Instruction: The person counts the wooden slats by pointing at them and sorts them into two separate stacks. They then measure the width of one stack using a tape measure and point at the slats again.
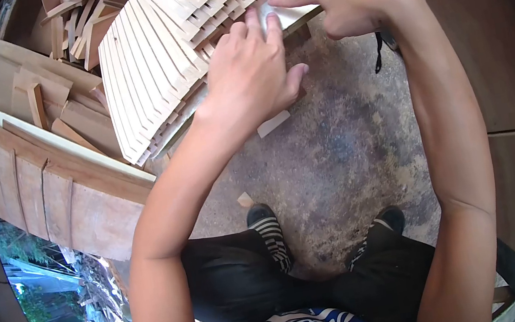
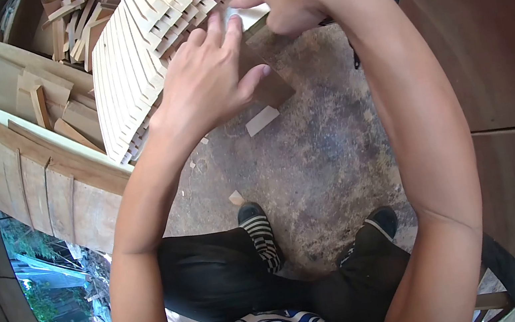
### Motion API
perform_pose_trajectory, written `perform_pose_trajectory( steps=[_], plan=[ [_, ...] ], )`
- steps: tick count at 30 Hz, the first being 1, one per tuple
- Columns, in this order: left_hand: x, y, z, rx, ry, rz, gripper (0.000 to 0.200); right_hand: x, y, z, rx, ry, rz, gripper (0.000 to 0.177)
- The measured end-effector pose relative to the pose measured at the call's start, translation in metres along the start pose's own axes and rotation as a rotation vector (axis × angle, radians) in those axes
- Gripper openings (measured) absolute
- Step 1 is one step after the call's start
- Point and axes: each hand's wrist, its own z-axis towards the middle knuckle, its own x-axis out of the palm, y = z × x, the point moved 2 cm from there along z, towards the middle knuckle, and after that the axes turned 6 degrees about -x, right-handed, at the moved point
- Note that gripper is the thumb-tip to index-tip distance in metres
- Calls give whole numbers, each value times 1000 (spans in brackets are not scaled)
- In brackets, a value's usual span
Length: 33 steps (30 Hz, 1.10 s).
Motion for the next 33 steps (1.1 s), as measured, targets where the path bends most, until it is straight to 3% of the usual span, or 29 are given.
perform_pose_trajectory(
  steps=[2,3,4,6,10,13,15,22,24,28,31,33],
  plan=[
    [-1,3,-5,10,15,9,82,27,-38,23,-109,122,-69,100],
    [1,5,-8,17,5,26,81,4,-23,-1,-378,236,-95,99],
    [-1,6,-10,18,9,26,81,10,-19,5,-377,238,-91,99],
    [-4,8,-14,15,33,38,81,27,-13,24,-15,206,-176,99],
    [-2,12,-17,9,6,41,78,28,-4,22,5,172,-173,100],
    [-2,12,-16,-1,-5,61,77,20,4,14,-125,134,-105,100],
    [-2,12,-14,2,-8,73,77,29,-3,27,69,229,-213,100],
    [-5,9,-20,-2,14,118,79,36,-3,24,9,128,-141,102],
    [-14,5,-28,40,51,116,78,29,6,16,-4,238,-214,102],
    [-34,2,-38,32,146,83,75,32,15,19,-123,238,-219,101],
    [-51,15,-40,37,171,84,66,40,20,22,-112,254,-238,100],
    [-68,30,-36,57,321,9,52,47,22,24,-103,237,-294,100]
  ],
)
